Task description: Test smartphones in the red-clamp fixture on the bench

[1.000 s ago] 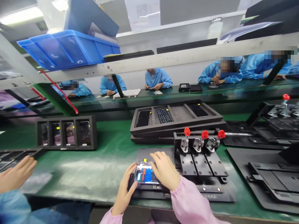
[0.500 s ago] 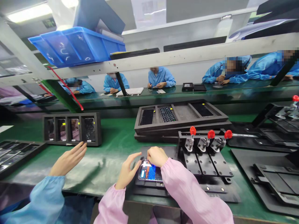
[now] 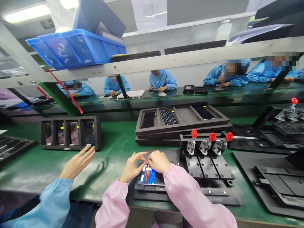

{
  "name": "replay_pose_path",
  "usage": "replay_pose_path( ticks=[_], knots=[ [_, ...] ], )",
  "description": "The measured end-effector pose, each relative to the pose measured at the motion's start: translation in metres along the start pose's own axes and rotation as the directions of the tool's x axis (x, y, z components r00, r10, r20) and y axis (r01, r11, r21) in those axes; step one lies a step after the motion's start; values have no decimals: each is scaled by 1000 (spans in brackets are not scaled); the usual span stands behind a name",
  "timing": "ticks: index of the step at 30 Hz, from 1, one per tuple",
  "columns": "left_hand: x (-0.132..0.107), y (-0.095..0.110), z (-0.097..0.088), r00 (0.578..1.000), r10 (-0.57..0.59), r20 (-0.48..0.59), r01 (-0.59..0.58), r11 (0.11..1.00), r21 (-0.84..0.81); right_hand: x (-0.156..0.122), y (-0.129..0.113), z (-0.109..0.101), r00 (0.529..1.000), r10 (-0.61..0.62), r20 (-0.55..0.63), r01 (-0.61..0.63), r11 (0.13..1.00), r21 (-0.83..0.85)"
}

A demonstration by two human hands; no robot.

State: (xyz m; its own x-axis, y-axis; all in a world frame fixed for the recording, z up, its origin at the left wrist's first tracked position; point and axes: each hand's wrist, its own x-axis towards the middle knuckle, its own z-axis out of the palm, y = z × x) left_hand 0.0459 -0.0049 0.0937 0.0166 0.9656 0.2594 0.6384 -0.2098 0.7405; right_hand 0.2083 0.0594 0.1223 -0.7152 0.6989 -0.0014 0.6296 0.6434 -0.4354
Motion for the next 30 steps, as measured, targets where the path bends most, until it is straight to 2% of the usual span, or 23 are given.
replay_pose_path(
  ticks=[7,11,16,22,30],
  knots=[
    [3,-7,6,999,7,36,-1,989,-146,-46,7,-6,980,46,-194,-42,999,20],
    [4,-16,7,998,-9,58,22,971,-239,-67,12,1,960,65,-272,-65,998,8],
    [3,-16,6,994,-50,92,75,952,-297,-81,24,11,908,33,-418,-69,995,-71],
    [4,-15,7,990,-92,105,122,934,-335,-89,29,12,920,29,-391,-84,989,-124],
    [3,-17,7,994,-60,91,91,912,-401,-85,28,15,928,101,-358,-180,964,-194]
  ],
)
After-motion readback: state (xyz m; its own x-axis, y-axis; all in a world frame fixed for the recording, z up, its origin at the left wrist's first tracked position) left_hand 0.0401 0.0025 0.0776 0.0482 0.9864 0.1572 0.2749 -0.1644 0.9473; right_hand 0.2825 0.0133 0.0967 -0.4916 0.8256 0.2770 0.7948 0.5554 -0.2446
